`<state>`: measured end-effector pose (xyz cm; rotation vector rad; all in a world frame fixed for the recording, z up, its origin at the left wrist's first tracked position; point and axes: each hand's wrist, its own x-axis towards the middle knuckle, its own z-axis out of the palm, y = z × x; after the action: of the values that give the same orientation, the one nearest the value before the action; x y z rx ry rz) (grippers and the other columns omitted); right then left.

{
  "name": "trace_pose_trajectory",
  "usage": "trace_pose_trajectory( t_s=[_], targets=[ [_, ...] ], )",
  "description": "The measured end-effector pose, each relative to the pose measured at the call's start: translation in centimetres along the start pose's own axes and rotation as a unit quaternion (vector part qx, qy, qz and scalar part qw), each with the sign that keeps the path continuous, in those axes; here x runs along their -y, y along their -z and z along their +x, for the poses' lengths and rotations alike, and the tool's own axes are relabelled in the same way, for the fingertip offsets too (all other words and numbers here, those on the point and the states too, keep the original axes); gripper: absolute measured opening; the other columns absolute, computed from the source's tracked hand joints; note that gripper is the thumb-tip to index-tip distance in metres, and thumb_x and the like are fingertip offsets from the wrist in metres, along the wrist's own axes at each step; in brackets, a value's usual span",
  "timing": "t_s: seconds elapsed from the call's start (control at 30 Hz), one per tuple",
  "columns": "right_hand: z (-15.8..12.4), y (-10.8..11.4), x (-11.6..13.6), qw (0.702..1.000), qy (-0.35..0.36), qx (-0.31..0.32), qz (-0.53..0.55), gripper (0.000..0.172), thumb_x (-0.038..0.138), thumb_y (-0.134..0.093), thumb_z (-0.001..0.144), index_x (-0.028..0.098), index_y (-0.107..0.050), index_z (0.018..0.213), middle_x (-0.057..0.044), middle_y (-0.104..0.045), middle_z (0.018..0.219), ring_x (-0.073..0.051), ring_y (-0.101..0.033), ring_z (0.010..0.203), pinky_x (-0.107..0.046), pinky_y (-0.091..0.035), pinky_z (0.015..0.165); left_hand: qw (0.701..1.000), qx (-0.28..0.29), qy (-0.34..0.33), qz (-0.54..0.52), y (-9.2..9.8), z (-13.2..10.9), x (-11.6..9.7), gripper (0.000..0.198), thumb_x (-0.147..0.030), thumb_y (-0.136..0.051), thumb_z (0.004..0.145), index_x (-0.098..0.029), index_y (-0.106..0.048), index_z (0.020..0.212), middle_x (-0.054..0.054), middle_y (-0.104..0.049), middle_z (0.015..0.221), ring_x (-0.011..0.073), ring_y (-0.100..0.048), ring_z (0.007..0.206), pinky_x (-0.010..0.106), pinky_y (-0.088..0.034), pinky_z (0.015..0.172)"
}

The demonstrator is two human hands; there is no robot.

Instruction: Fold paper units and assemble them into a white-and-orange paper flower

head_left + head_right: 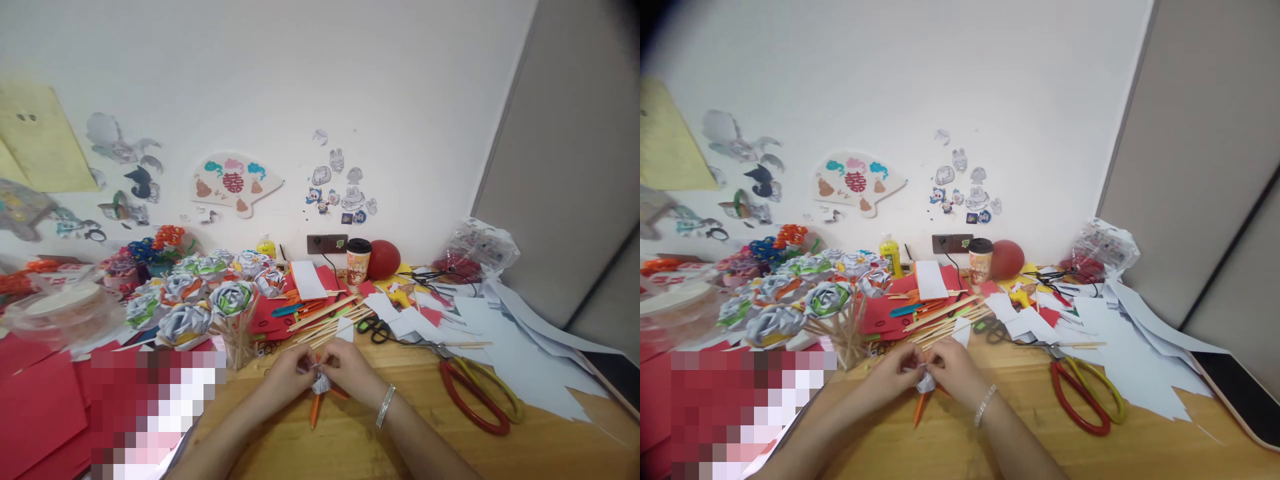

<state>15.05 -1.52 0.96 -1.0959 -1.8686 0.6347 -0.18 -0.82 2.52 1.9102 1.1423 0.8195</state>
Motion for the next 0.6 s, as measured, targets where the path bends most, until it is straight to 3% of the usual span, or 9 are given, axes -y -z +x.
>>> trace_pose_trajectory(
  t_s=[0.17,0.37,0.47,0.6],
  targets=[
    [0.0,0.4,0.1,0.999,0.048,-0.016,-0.010,0.016,0.004,-0.059,0.070,0.017,-0.056,0.063,0.001,-0.057,0.069,-0.014,-0.053,0.072,-0.023,-0.040,0.066,0.968,0.009,0.094,-0.233,-0.9,0.0,0.4,0.018,-0.036,-0.043,0.071,-0.018,-0.048,0.073,-0.004,-0.048,0.059,0.0114,-0.047,0.049,0.021,-0.037,0.044],
    [-0.2,-0.1,0.2,0.996,0.081,0.004,-0.041,0.017,0.008,-0.062,0.072,0.020,-0.062,0.084,-0.001,-0.062,0.081,-0.016,-0.055,0.079,-0.027,-0.042,0.072,0.991,-0.035,0.051,-0.118,-0.8,0.8,1.3,0.030,-0.047,-0.050,0.066,-0.018,-0.048,0.061,-0.005,-0.043,0.051,0.0112,-0.042,0.045,0.022,-0.034,0.044],
    [-0.2,-0.4,0.3,0.990,0.119,-0.005,-0.079,0.009,0.010,-0.062,0.074,0.019,-0.062,0.075,-0.002,-0.064,0.077,-0.016,-0.055,0.078,-0.027,-0.042,0.072,0.993,-0.067,0.036,-0.085,-0.4,1.0,1.2,0.028,-0.044,-0.052,0.064,-0.018,-0.047,0.054,-0.004,-0.044,0.053,0.0126,-0.042,0.053,0.022,-0.034,0.049],
    [-0.1,-0.2,0.4,0.971,0.214,-0.004,-0.108,0.012,0.012,-0.054,0.080,0.017,-0.062,0.074,-0.004,-0.064,0.075,-0.017,-0.053,0.076,-0.027,-0.042,0.068,0.993,-0.111,0.031,-0.034,-0.2,0.8,0.8,0.026,-0.040,-0.049,0.067,-0.019,-0.044,0.052,-0.004,-0.042,0.052,0.0136,-0.041,0.055,0.022,-0.031,0.051]
  ],
)
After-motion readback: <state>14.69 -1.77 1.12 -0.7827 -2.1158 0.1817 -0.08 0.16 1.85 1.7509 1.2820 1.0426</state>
